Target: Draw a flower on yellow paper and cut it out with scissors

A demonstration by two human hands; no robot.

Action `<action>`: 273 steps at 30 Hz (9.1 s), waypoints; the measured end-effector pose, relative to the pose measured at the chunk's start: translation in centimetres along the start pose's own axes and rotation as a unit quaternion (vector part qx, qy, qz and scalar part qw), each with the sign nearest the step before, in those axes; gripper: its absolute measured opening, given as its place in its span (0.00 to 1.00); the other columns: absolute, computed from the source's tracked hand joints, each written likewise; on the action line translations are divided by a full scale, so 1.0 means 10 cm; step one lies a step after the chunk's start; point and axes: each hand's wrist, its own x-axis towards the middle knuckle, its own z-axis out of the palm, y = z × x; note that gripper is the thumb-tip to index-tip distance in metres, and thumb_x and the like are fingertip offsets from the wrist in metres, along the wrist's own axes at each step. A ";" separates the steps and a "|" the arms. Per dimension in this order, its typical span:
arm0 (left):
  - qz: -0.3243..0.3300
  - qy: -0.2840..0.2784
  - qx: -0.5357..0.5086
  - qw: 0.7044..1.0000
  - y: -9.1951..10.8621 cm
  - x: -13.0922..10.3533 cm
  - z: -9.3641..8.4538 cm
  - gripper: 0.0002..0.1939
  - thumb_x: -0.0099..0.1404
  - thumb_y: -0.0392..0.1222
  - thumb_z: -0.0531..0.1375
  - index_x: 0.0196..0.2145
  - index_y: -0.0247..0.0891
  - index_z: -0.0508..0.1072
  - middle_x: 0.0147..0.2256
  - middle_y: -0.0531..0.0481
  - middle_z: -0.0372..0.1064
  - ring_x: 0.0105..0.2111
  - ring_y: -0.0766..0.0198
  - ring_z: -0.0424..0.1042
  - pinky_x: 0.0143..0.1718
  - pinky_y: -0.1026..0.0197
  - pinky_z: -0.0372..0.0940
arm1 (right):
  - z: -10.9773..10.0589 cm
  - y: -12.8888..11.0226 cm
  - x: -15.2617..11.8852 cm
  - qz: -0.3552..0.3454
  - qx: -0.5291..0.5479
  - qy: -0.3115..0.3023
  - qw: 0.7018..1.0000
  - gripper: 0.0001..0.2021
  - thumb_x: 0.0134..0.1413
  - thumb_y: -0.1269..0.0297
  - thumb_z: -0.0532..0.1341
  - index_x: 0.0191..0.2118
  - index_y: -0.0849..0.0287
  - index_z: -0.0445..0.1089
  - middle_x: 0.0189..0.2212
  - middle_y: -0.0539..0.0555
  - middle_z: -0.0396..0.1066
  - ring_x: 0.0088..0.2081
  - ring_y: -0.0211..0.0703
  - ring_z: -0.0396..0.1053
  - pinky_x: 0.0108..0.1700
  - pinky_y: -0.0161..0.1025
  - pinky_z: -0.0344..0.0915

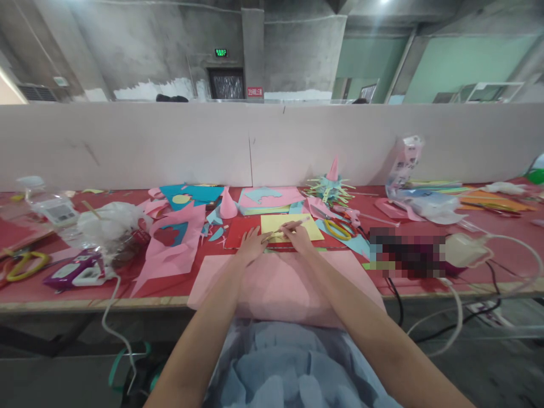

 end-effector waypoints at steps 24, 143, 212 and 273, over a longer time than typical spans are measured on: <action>-0.002 -0.004 0.009 1.000 0.04 -0.03 -0.05 0.22 0.67 0.46 0.44 0.58 0.55 0.60 0.64 0.54 0.43 0.63 0.52 0.41 0.61 0.46 0.40 | 0.03 0.09 -0.01 -0.018 -0.101 -0.023 0.994 0.14 0.54 0.52 0.56 0.33 0.58 0.69 0.29 0.53 0.73 0.30 0.40 0.70 0.35 0.35 0.64; -0.052 0.112 -0.091 0.988 -0.02 0.02 -0.06 0.18 0.62 0.32 0.51 0.42 0.47 0.75 0.56 0.51 0.61 0.57 0.60 0.58 0.59 0.52 0.47 | 0.01 -0.09 -0.07 0.062 -0.105 0.055 0.991 0.17 0.51 0.51 0.53 0.26 0.59 0.68 0.21 0.53 0.70 0.26 0.42 0.68 0.32 0.37 0.61; 0.007 0.043 -0.043 0.998 -0.03 0.03 0.07 0.22 0.67 0.38 0.46 0.54 0.55 0.65 0.62 0.54 0.48 0.63 0.54 0.43 0.61 0.44 0.36 | 0.00 -0.14 -0.08 0.068 -0.108 0.042 0.991 0.15 0.52 0.54 0.54 0.23 0.58 0.67 0.20 0.51 0.68 0.24 0.41 0.66 0.30 0.36 0.59; 0.012 0.012 -0.024 1.000 -0.01 0.04 0.06 0.23 0.68 0.37 0.44 0.55 0.60 0.62 0.63 0.57 0.45 0.64 0.56 0.40 0.60 0.41 0.35 | 0.04 -0.03 -0.06 0.060 -0.132 0.087 0.986 0.08 0.50 0.59 0.52 0.27 0.56 0.61 0.23 0.52 0.70 0.27 0.42 0.68 0.33 0.37 0.60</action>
